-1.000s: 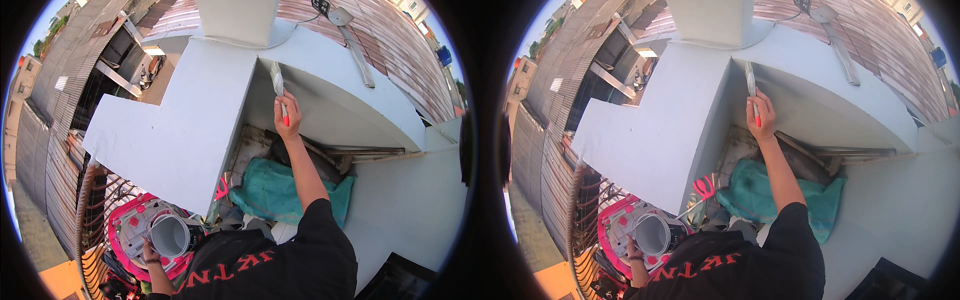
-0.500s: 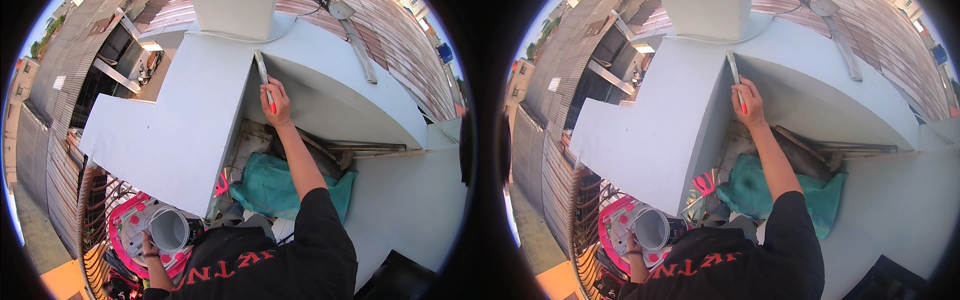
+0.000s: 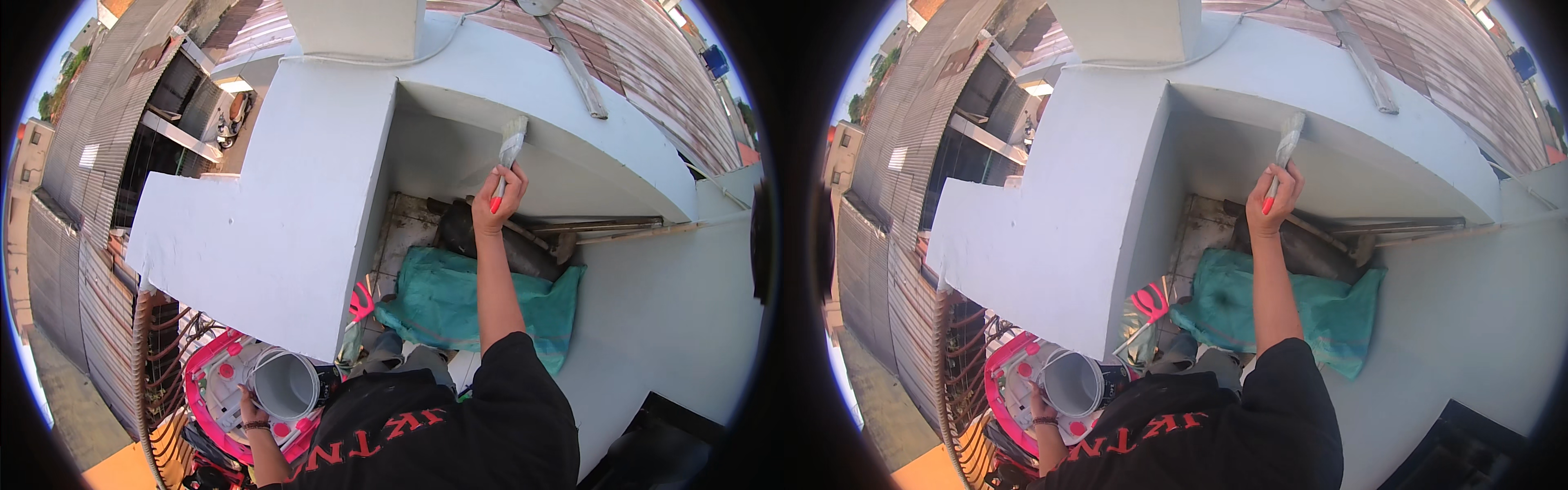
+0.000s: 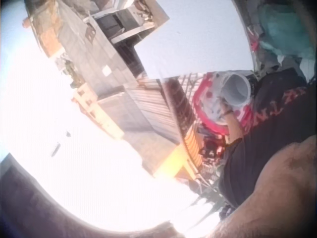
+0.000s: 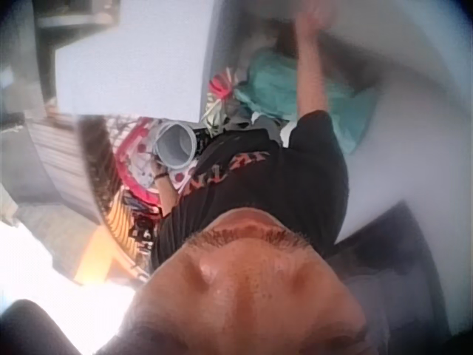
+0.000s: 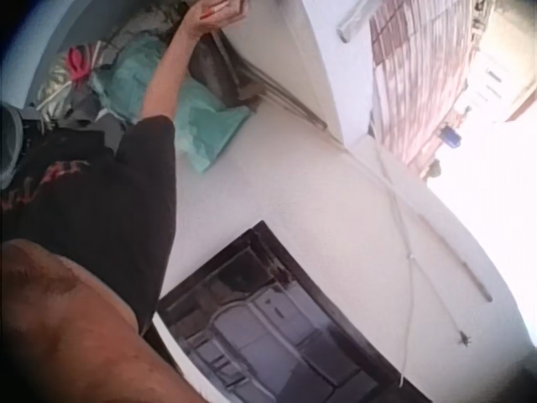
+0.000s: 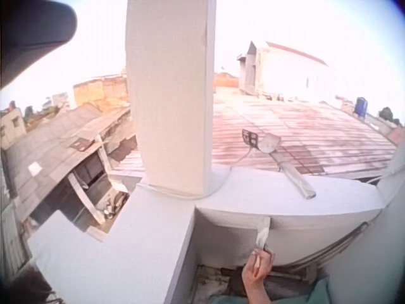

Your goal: The person carries a paint bucket and brush, moves from a cluttered indoor room to an outdoor balcony, and paints white sections of the balcony wall and ceiling. The person repeatedly dips the brush into the bucket and applies paint to the wall and ceiling surfaces.

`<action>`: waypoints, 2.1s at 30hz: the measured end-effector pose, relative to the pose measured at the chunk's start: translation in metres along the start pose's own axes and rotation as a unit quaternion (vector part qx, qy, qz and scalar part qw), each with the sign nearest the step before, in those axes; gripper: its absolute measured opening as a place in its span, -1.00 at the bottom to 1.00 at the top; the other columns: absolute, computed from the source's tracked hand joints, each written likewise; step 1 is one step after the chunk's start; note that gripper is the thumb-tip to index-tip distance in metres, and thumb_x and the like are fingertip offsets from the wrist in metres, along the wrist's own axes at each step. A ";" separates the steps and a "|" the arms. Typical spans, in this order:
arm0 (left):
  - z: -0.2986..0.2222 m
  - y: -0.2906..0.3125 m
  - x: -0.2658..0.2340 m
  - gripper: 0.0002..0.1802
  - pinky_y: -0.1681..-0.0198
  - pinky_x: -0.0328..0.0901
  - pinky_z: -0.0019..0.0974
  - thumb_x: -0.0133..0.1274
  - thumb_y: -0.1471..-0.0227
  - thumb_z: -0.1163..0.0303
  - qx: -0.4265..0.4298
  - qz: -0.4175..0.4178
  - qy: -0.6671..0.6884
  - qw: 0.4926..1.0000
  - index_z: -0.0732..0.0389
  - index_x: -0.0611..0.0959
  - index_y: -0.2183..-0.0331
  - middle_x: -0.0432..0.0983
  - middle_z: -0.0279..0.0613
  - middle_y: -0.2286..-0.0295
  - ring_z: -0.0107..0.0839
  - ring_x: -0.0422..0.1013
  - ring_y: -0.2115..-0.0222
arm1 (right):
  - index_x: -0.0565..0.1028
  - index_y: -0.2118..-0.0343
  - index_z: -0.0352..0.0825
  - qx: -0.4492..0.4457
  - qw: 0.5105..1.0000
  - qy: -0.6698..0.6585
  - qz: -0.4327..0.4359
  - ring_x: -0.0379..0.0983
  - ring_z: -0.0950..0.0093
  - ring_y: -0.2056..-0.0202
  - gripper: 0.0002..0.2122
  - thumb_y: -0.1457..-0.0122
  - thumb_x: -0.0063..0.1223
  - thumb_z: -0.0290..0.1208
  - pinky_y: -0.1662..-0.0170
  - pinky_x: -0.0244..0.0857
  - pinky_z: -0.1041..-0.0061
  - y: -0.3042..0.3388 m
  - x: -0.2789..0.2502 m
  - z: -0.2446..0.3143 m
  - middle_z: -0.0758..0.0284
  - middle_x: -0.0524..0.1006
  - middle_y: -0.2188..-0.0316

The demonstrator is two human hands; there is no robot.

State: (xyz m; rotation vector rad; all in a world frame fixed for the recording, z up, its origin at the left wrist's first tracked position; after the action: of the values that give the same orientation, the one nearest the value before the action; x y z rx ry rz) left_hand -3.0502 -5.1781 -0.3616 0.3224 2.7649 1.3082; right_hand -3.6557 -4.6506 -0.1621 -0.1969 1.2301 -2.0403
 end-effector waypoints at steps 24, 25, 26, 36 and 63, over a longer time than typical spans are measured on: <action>0.009 0.003 0.006 -0.53 0.19 0.42 -0.09 0.04 -0.09 -0.10 -0.004 0.037 0.000 0.999 0.08 0.45 0.56 0.47 -0.27 0.54 -0.29 0.46 0.41 | 0.50 0.36 -0.34 -0.006 0.981 -0.178 0.073 0.51 0.23 0.21 -0.84 0.00 0.11 -0.71 0.15 0.39 0.38 -0.016 0.058 0.069 0.16 0.52 0.27; 0.011 0.000 0.004 -0.54 0.20 0.42 -0.10 0.04 -0.09 -0.10 -0.015 0.035 -0.002 0.999 0.08 0.46 0.55 0.47 -0.28 0.55 -0.29 0.46 0.42 | 0.49 0.37 -0.35 -0.025 0.976 -0.187 0.106 0.50 0.22 0.22 -0.85 0.00 0.11 -0.71 0.14 0.39 0.37 -0.023 0.071 0.074 0.15 0.52 0.27; 0.013 -0.002 0.004 -0.54 0.21 0.42 -0.11 0.05 -0.09 -0.10 -0.026 0.032 -0.002 0.999 0.08 0.46 0.55 0.47 -0.30 0.55 -0.30 0.46 0.42 | 0.49 0.38 -0.36 -0.046 0.969 -0.198 0.140 0.50 0.21 0.22 -0.86 0.00 0.12 -0.71 0.14 0.39 0.35 -0.028 0.083 0.079 0.13 0.52 0.26; 0.016 -0.002 0.004 -0.53 0.28 0.42 -0.15 0.02 -0.10 -0.11 -0.035 0.031 -0.004 0.999 0.10 0.47 0.53 0.47 -0.28 0.57 -0.31 0.45 0.47 | 0.48 0.37 -0.29 -0.059 0.962 -0.202 0.175 0.49 0.20 0.15 -0.81 0.04 0.08 -0.72 0.14 0.40 0.33 -0.010 0.094 0.064 0.19 0.49 0.25; 0.009 0.010 0.008 -0.48 0.22 0.42 -0.10 -0.01 -0.13 -0.11 -0.012 0.030 -0.032 0.999 0.14 0.48 0.58 0.52 -0.22 0.55 -0.27 0.49 0.41 | 0.43 0.28 -0.35 0.099 0.988 0.050 -0.106 0.27 0.09 0.07 -0.84 -0.05 0.03 -0.66 0.07 0.23 0.20 0.008 0.067 0.005 0.10 0.33 0.21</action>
State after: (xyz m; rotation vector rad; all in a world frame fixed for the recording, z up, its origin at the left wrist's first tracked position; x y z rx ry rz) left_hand -3.0551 -5.1635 -0.3589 0.4412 2.7041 1.3189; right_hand -3.6976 -4.7007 -0.1812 -0.1367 1.0942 -2.3665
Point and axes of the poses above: each hand's wrist, its own y-axis away from the middle knuckle, its own x-axis out of the palm, z = x × y, the point moved 9 cm from there along -y, towards the middle knuckle
